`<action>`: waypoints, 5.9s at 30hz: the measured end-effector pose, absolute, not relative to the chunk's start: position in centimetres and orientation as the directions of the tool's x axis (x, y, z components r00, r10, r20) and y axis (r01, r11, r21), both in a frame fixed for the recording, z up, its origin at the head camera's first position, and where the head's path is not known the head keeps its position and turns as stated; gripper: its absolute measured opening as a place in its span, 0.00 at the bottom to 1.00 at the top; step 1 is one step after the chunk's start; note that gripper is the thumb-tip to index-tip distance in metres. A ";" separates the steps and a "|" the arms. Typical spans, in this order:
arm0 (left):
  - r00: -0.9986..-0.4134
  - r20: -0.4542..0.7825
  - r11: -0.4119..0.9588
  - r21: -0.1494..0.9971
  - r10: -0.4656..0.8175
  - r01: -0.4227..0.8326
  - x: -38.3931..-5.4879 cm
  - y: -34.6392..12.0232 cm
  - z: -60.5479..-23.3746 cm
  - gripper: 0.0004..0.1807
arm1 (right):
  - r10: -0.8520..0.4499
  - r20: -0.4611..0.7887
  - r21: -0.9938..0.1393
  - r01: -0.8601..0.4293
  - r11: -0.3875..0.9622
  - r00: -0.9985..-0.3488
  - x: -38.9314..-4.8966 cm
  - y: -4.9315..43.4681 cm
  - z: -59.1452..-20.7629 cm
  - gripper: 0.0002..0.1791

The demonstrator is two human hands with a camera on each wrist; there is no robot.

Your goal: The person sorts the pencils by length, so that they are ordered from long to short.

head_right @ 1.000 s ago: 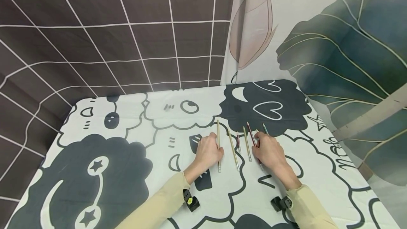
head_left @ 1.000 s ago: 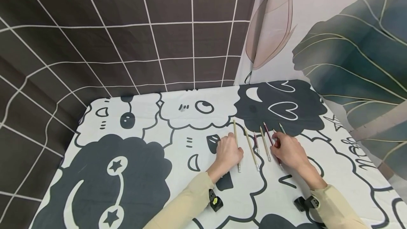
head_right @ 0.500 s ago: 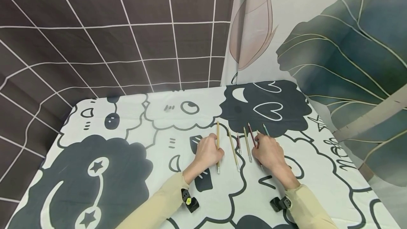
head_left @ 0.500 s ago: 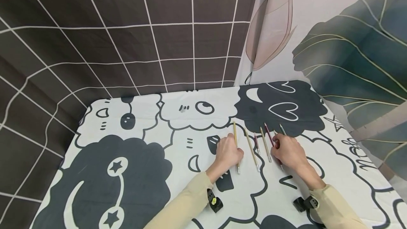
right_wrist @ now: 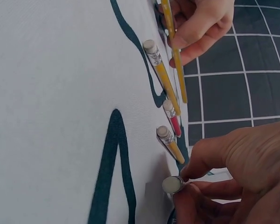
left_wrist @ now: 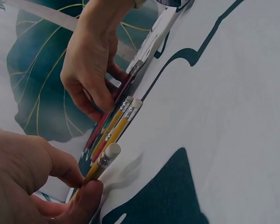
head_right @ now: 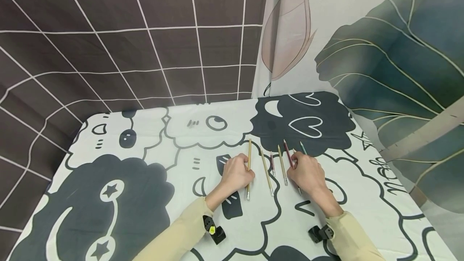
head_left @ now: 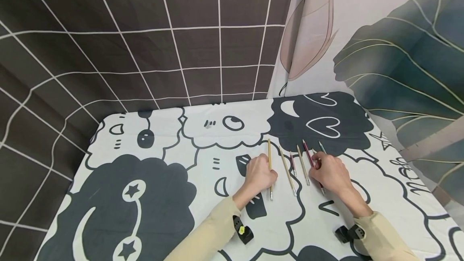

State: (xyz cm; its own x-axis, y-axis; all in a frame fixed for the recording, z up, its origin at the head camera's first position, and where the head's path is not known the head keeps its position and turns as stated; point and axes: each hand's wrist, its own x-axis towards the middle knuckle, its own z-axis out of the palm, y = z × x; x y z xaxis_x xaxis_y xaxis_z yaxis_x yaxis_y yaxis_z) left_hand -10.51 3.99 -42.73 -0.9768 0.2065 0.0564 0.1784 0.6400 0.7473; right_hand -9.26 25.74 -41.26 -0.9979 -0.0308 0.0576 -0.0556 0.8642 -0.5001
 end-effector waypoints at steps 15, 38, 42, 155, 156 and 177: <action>-0.988 0.029 0.653 0.748 0.150 0.121 -10.1 3.1 -42.3 0.21 | -0.059 0.062 -0.577 -0.084 0.812 -0.996 -9.1 25.5 -40.8 0.16; -0.988 -0.018 0.526 0.848 0.152 0.066 -9.7 1.2 -42.0 0.24 | -0.110 0.143 -0.642 -0.177 0.746 -0.984 -9.0 23.8 -40.3 0.17; -0.989 -0.020 0.537 0.841 0.148 0.063 -9.6 0.8 -42.0 0.24 | -0.118 0.144 -0.655 -0.184 0.733 -0.983 -8.8 23.4 -40.2 0.17; -0.992 -0.099 0.657 0.743 -0.079 -0.127 -7.6 -10.0 -42.3 0.22 | -0.217 0.046 -0.755 -0.177 0.632 -0.975 -8.5 16.5 -40.7 0.17; -0.992 -0.096 0.656 0.745 -0.076 -0.122 -7.5 -10.0 -42.3 0.22 | -0.216 0.046 -0.755 -0.175 0.632 -0.975 -8.5 16.5 -40.7 0.17; -0.993 -0.043 0.710 0.696 -0.107 -0.107 -7.4 -11.1 -42.3 0.19 | -0.223 0.053 -0.765 -0.183 0.618 -0.973 -8.4 15.8 -41.0 0.16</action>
